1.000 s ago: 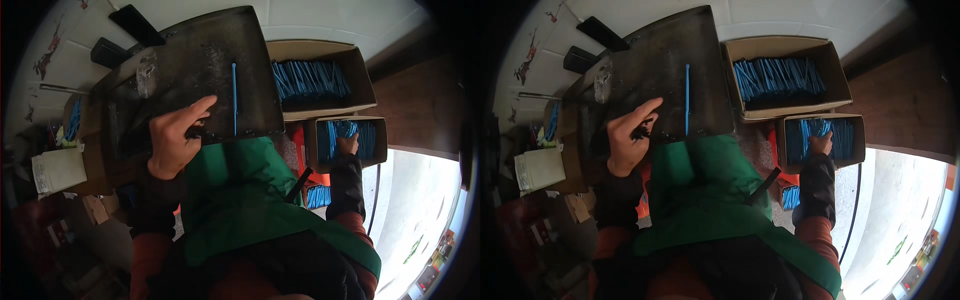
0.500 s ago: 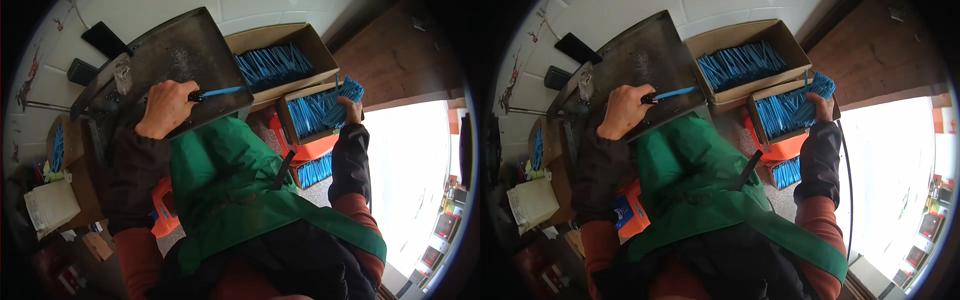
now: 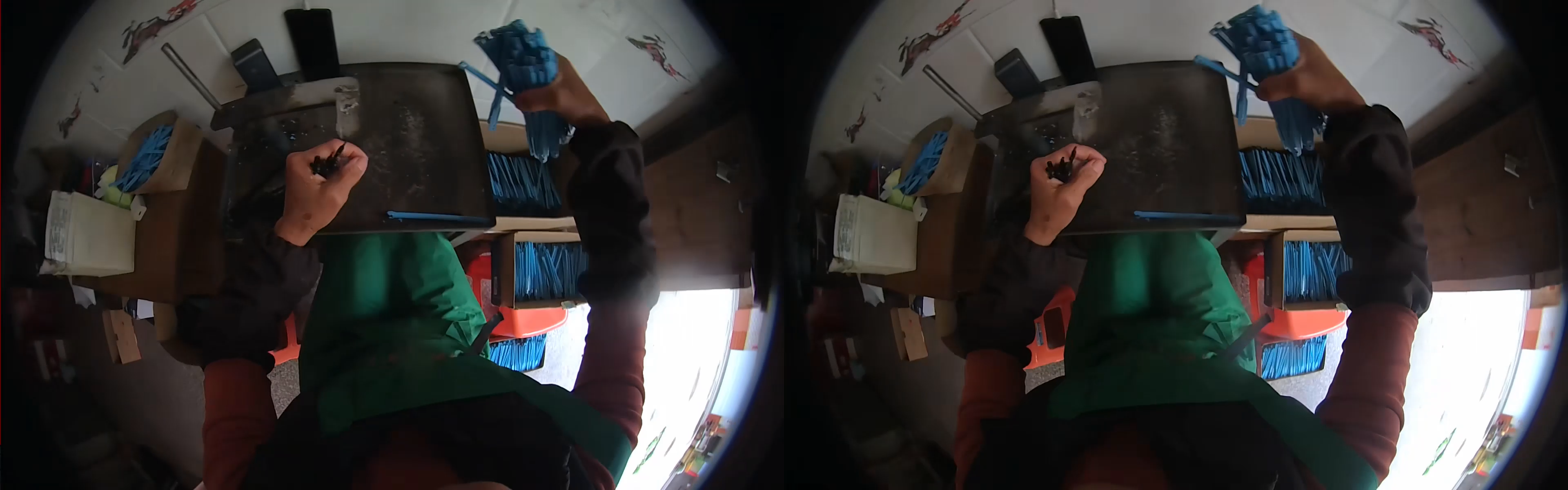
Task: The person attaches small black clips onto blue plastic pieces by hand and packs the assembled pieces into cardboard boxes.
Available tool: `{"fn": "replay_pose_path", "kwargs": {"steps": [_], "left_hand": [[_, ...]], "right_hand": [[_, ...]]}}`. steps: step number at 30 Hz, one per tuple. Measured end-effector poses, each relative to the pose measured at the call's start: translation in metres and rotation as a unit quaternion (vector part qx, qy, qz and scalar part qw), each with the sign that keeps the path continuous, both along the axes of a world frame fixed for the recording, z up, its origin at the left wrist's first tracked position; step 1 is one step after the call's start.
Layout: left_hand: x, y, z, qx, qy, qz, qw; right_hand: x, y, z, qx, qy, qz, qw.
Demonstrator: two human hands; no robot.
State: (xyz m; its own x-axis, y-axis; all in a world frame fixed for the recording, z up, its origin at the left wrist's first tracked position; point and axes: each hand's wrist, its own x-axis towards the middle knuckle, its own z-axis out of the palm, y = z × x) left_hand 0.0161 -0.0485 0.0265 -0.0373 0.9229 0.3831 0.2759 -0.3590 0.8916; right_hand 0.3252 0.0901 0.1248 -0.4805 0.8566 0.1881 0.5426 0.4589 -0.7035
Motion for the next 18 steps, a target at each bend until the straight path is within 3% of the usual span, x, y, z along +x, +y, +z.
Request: {"fn": "replay_pose_path", "kwargs": {"steps": [2,4,6,7,10,11,15,18], "left_hand": [[-0.011,0.002,0.005,-0.015,-0.078,0.05,0.996],[-0.018,0.007,0.006,-0.036,-0.202,0.059,0.977],[-0.024,0.019,0.004,-0.063,-0.366,0.028,0.928],[-0.021,0.024,0.005,-0.059,-0.386,0.036,0.92],[-0.014,0.035,-0.002,-0.07,-0.4,0.037,0.913],[-0.014,0.035,-0.005,-0.071,-0.339,0.039,0.937],[-0.004,0.037,-0.013,-0.076,-0.285,0.034,0.955],[-0.003,0.039,-0.012,-0.082,-0.238,0.019,0.968]], "right_hand": [[-0.052,0.023,-0.007,0.024,0.0,0.092,0.995],[-0.099,0.047,-0.022,0.142,-0.201,0.089,0.965],[-0.137,0.053,-0.038,0.138,-0.298,0.096,0.94],[-0.149,0.056,-0.049,0.135,-0.346,0.098,0.923],[-0.156,0.069,-0.096,0.203,-0.302,0.106,0.925],[-0.154,0.074,-0.096,0.162,-0.336,0.117,0.92],[-0.142,0.057,-0.082,0.155,-0.353,0.119,0.915],[-0.134,0.046,-0.083,0.194,-0.338,0.129,0.912]]}}
